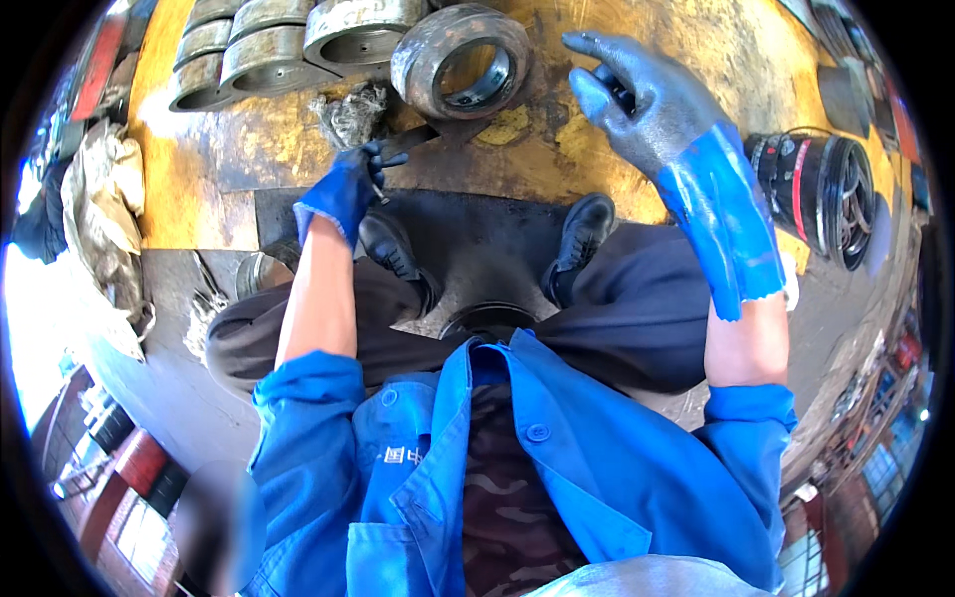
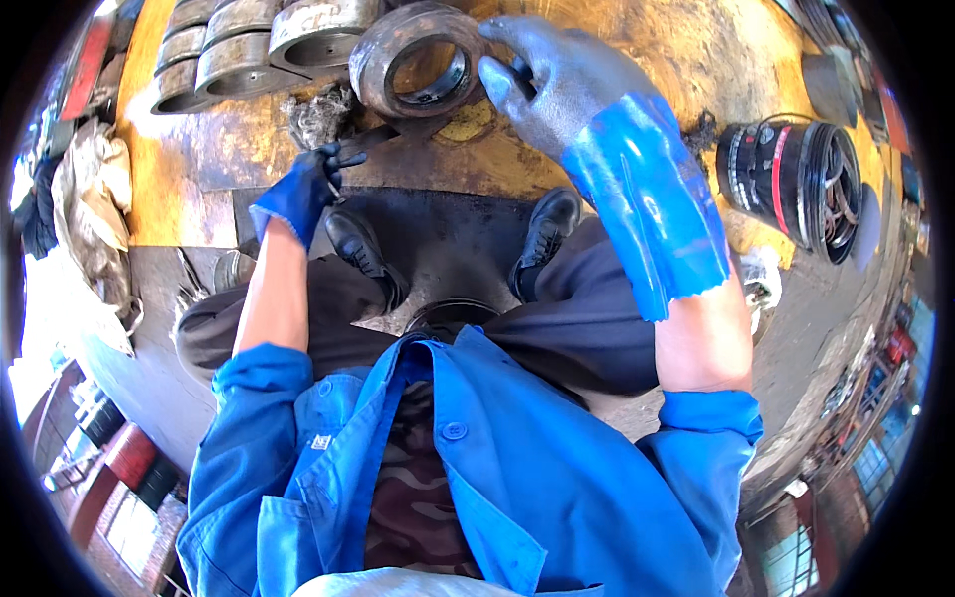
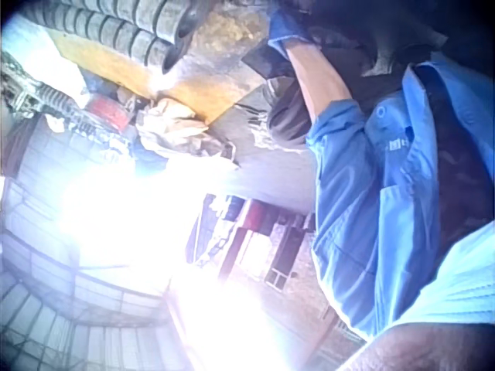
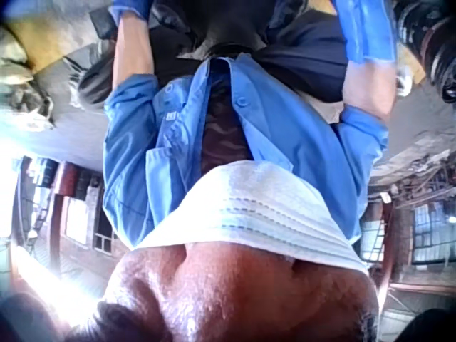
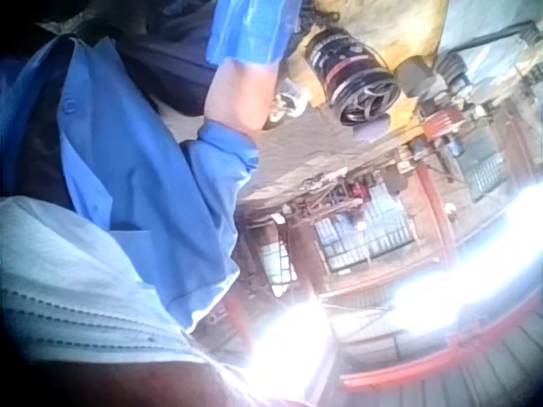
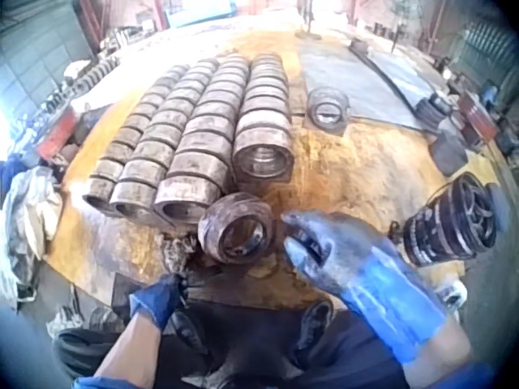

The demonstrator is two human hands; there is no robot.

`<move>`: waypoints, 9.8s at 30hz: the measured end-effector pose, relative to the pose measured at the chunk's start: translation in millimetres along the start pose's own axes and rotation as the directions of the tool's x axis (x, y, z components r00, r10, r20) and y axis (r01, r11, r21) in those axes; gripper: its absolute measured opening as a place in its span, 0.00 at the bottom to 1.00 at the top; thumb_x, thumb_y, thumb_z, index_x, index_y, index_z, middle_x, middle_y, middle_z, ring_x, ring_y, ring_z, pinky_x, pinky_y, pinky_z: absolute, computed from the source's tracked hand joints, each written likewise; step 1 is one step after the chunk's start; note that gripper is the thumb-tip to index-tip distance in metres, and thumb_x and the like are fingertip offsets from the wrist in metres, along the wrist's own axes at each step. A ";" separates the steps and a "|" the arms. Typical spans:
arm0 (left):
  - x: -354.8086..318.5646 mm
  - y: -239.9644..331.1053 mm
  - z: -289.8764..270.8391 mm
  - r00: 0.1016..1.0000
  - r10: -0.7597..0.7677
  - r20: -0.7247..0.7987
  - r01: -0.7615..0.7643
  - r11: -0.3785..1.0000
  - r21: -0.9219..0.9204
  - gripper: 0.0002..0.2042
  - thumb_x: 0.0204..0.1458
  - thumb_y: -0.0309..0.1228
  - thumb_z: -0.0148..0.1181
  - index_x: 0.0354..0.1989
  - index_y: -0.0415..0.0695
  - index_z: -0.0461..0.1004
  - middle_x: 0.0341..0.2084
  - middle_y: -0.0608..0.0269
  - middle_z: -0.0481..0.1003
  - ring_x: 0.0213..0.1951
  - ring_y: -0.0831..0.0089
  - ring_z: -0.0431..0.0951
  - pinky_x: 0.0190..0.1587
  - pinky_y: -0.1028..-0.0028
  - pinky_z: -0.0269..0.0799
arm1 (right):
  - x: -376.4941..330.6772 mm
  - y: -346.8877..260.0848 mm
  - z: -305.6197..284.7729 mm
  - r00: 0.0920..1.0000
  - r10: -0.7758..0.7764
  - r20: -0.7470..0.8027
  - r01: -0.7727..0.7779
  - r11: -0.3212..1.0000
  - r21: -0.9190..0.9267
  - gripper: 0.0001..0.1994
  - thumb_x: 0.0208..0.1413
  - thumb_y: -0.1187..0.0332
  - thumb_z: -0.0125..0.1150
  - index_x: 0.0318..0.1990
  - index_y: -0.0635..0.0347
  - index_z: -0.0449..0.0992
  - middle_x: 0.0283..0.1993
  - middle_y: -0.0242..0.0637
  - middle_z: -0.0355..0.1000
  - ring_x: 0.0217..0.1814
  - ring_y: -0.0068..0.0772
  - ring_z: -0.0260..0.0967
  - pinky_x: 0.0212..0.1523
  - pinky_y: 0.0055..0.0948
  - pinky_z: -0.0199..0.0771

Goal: The person sits on the floor and cleans cylindrical metal parts using a rag and a hammer. They wipe the interior and exterior of the parts, occasionally tapping them with the hammer to dislodge debris, and then place the cleaned parts into a row.

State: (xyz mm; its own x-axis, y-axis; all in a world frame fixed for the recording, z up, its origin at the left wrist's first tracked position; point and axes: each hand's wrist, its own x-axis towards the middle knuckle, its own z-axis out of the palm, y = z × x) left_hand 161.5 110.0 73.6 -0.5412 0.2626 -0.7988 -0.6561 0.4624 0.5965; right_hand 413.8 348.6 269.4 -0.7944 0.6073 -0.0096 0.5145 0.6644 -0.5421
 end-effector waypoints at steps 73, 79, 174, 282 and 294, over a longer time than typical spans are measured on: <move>-133.1 55.5 42.0 0.971 0.239 0.026 -0.125 0.410 0.903 0.17 0.56 0.43 0.58 0.37 0.40 0.82 0.18 0.68 0.73 0.20 0.76 0.71 0.23 0.75 0.66 | -28.1 0.6 -43.0 0.996 0.085 0.005 -0.085 0.996 -0.017 0.19 0.54 0.56 0.59 0.49 0.57 0.76 0.42 0.47 0.78 0.46 0.51 0.76 0.47 0.45 0.75; -108.2 39.1 52.1 0.894 0.394 0.214 -0.392 0.457 0.798 0.12 0.55 0.38 0.59 0.34 0.40 0.81 0.23 0.58 0.79 0.21 0.71 0.75 0.26 0.69 0.70 | -32.6 -3.3 -47.0 0.998 0.065 -0.003 -0.065 0.998 -0.007 0.20 0.55 0.55 0.59 0.50 0.57 0.76 0.43 0.47 0.78 0.47 0.50 0.76 0.48 0.45 0.75; -130.6 181.8 -13.6 0.491 0.816 0.305 -0.665 0.577 -0.474 0.27 0.61 0.40 0.52 0.65 0.37 0.59 0.61 0.46 0.66 0.61 0.55 0.68 0.63 0.62 0.62 | -72.3 -12.0 158.5 0.938 0.268 0.218 -0.323 0.458 0.828 0.20 0.64 0.73 0.51 0.64 0.60 0.67 0.50 0.38 0.74 0.43 0.23 0.74 0.35 0.20 0.75; 44.1 -56.2 153.9 0.735 0.478 0.481 -0.663 0.357 0.658 0.17 0.50 0.49 0.58 0.36 0.49 0.82 0.36 0.54 0.79 0.38 0.57 0.80 0.41 0.63 0.74 | -28.2 9.1 201.0 0.968 -0.190 0.166 0.197 0.980 -0.027 0.13 0.62 0.68 0.54 0.50 0.63 0.77 0.44 0.38 0.77 0.43 0.35 0.74 0.43 0.34 0.75; 26.6 -60.5 145.9 0.571 0.484 0.663 -0.692 0.718 0.073 0.07 0.47 0.37 0.57 0.27 0.51 0.80 0.27 0.57 0.78 0.34 0.58 0.79 0.34 0.63 0.74 | -31.3 -12.2 180.1 0.981 0.106 0.163 -0.089 0.990 -0.105 0.10 0.55 0.68 0.60 0.45 0.54 0.79 0.42 0.49 0.78 0.45 0.47 0.76 0.44 0.38 0.73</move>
State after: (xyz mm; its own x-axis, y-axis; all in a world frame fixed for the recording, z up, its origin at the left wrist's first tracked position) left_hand 263.5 212.5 4.9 -0.2776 0.9353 -0.2196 -0.0580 0.2118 0.9756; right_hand 374.3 243.0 125.0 -0.7777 0.5946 -0.2041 0.6144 0.6499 -0.4474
